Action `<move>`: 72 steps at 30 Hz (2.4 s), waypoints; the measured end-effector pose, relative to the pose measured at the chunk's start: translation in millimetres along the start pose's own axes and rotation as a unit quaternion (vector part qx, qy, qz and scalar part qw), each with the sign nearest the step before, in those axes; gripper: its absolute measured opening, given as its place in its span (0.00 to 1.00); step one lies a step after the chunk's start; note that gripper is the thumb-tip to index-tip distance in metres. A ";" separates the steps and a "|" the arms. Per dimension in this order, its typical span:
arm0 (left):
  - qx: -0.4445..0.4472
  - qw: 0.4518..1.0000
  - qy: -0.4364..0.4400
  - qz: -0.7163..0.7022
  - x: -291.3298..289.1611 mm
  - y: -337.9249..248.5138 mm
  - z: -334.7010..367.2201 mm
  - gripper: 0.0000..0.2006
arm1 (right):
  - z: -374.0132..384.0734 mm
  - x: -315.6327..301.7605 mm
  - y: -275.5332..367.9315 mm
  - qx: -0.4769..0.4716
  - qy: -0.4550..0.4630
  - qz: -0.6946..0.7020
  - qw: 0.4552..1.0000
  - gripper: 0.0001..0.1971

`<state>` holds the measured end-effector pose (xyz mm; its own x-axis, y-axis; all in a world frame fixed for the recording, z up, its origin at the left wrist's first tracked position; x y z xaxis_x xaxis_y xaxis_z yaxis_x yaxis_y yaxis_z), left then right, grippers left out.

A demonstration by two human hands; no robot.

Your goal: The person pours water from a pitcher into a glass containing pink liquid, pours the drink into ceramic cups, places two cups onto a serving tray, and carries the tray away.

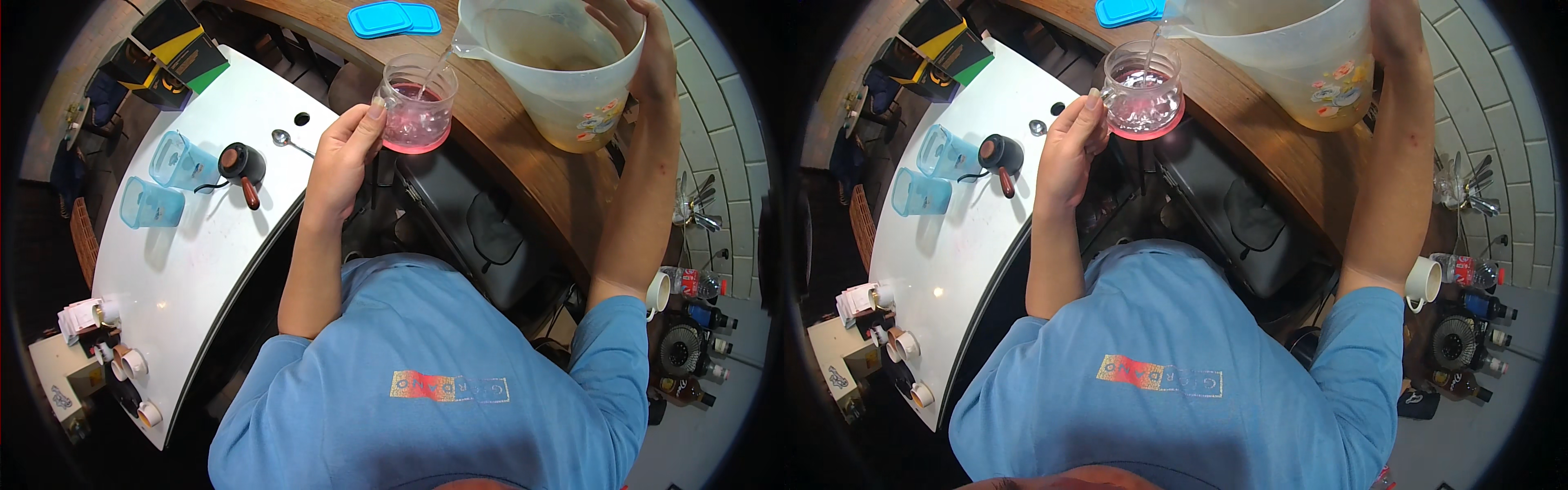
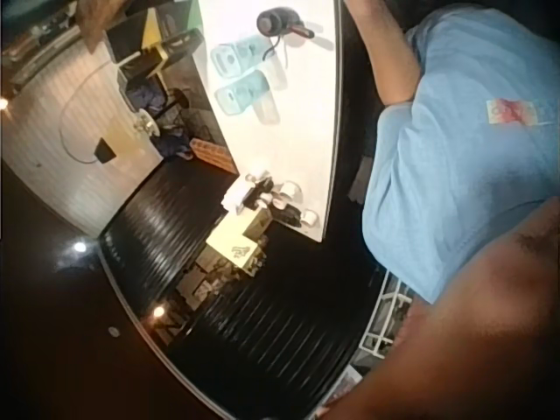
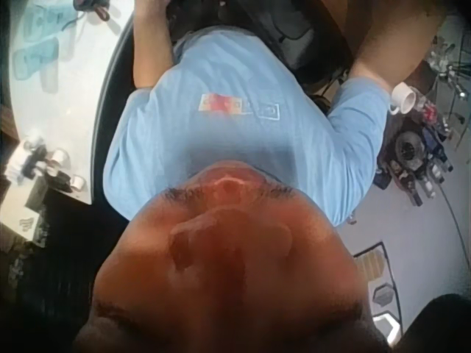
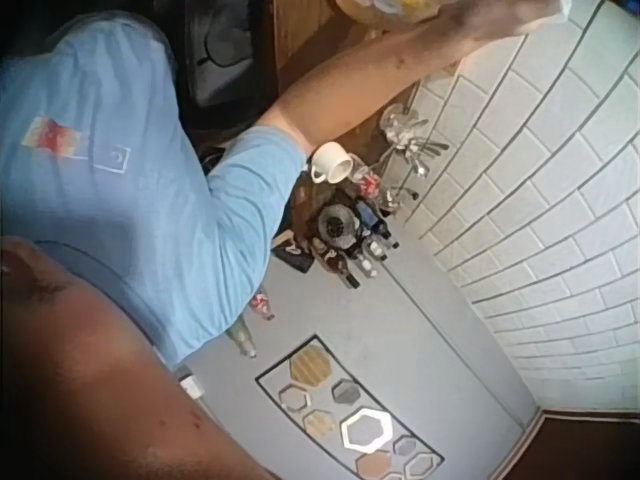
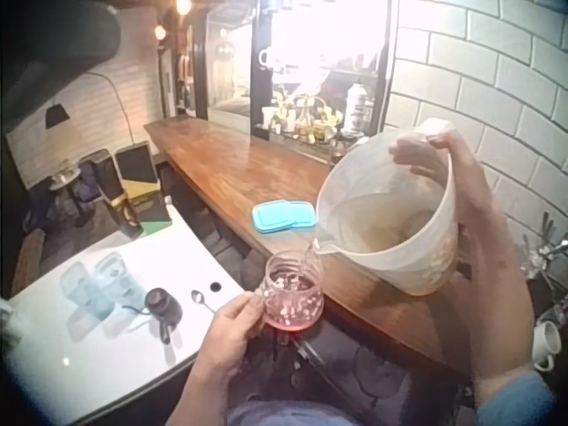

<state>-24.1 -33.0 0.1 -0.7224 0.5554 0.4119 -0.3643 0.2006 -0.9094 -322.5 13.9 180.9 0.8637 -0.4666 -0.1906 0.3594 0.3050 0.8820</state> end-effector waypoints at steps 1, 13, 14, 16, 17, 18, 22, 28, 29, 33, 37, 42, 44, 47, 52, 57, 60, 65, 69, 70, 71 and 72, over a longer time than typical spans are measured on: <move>0.000 1.000 -0.001 -0.001 -0.1 -0.1 0.4 0.15 | -1.2 2.1 2.5 -0.008 -0.007 -0.017 1.000 0.28; 0.004 1.000 -0.003 -0.007 2.3 -0.7 1.1 0.14 | -19.2 20.3 17.8 -0.037 -0.005 -0.044 0.998 0.32; 0.004 1.000 -0.002 -0.010 2.8 -0.6 1.1 0.14 | -17.6 18.7 16.2 -0.025 -0.015 -0.044 0.999 0.32; 0.006 1.000 -0.010 0.001 8.5 -3.9 0.4 0.14 | -8.6 6.0 7.9 -0.007 -0.016 -0.026 1.000 0.32; 0.008 1.000 -0.018 0.013 10.5 -5.0 0.0 0.14 | -6.2 1.4 4.2 0.012 -0.018 -0.009 1.000 0.32; 0.008 1.000 -0.018 0.013 10.8 -4.7 0.1 0.14 | -6.7 1.2 3.7 0.012 -0.018 -0.008 1.000 0.32; 0.011 1.000 0.001 0.006 9.8 -0.3 4.1 0.14 | -5.5 -7.0 -0.5 0.009 -0.031 0.018 0.999 0.31; 0.006 1.000 0.002 -0.002 8.4 2.2 3.6 0.14 | -28.7 -20.7 6.6 -0.030 -0.044 0.031 0.998 0.32; 0.003 1.000 0.003 0.000 6.8 2.5 3.6 0.15 | -32.9 -20.2 10.4 -0.056 -0.047 0.029 0.997 0.33; 0.003 1.000 0.010 0.003 5.9 0.2 3.3 0.15 | -32.0 -56.7 6.9 0.009 -0.144 0.046 0.988 0.32; 0.014 1.000 0.017 0.008 5.6 0.3 6.7 0.15 | -51.9 -85.2 -3.8 0.013 -0.214 0.086 0.973 0.33; 0.016 0.999 0.029 0.010 6.3 4.1 13.5 0.14 | -64.9 -104.4 -15.4 0.002 -0.230 0.124 0.965 0.33; 0.015 0.999 0.036 -0.006 9.0 3.9 15.2 0.13 | -69.5 -109.9 -17.7 -0.002 -0.235 0.118 0.965 0.34; 0.010 0.999 0.032 -0.011 13.9 3.3 16.4 0.12 | -76.6 -116.8 -19.6 -0.005 -0.248 0.118 0.962 0.34; 0.014 0.999 0.032 -0.016 19.7 5.2 17.9 0.12 | -84.4 -109.1 -15.4 0.014 -0.273 0.082 0.958 0.34; 0.012 0.999 0.026 -0.019 23.9 8.6 19.3 0.12 | -82.0 -117.9 -21.4 0.029 -0.277 0.113 0.954 0.34; 0.018 0.999 0.023 -0.027 23.9 9.7 16.2 0.13 | -87.9 -126.6 -26.6 0.017 -0.288 0.074 0.955 0.37; 0.035 0.999 0.023 -0.012 9.6 5.7 3.1 0.14 | -138.8 -75.5 -11.4 0.039 -0.381 0.061 0.922 0.42; 0.046 0.999 -0.020 0.019 -3.0 -4.8 -17.0 0.14 | -188.6 -14.3 -19.4 -0.193 -0.508 -0.024 0.839 0.20; 0.054 0.998 -0.027 0.014 -5.9 -5.8 -20.7 0.14 | -192.7 2.0 -23.6 -0.249 -0.485 -0.052 0.837 0.18; 0.063 0.997 -0.037 0.010 -9.6 -6.0 -24.7 0.14 | -192.3 16.1 -26.3 -0.276 -0.432 -0.050 0.857 0.18; 0.073 0.996 -0.052 0.008 -13.9 -6.9 -31.6 0.14 | -191.1 29.1 -30.4 -0.303 -0.375 -0.042 0.875 0.17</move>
<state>7.0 -16.6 -1.1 -0.7830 0.4694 0.4082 -0.4288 0.0682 -0.9008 -240.7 149.7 66.2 0.4316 -0.8528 0.2941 0.7279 0.5218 0.4449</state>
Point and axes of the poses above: each hand's wrist, its own z-axis towards the middle knuckle, its own x-axis out of the palm, y = z × x, the point moved 3 cm from there along z, towards the middle knuckle, and after that the axes turned 1 degree about -x, right-handed, at the moved point
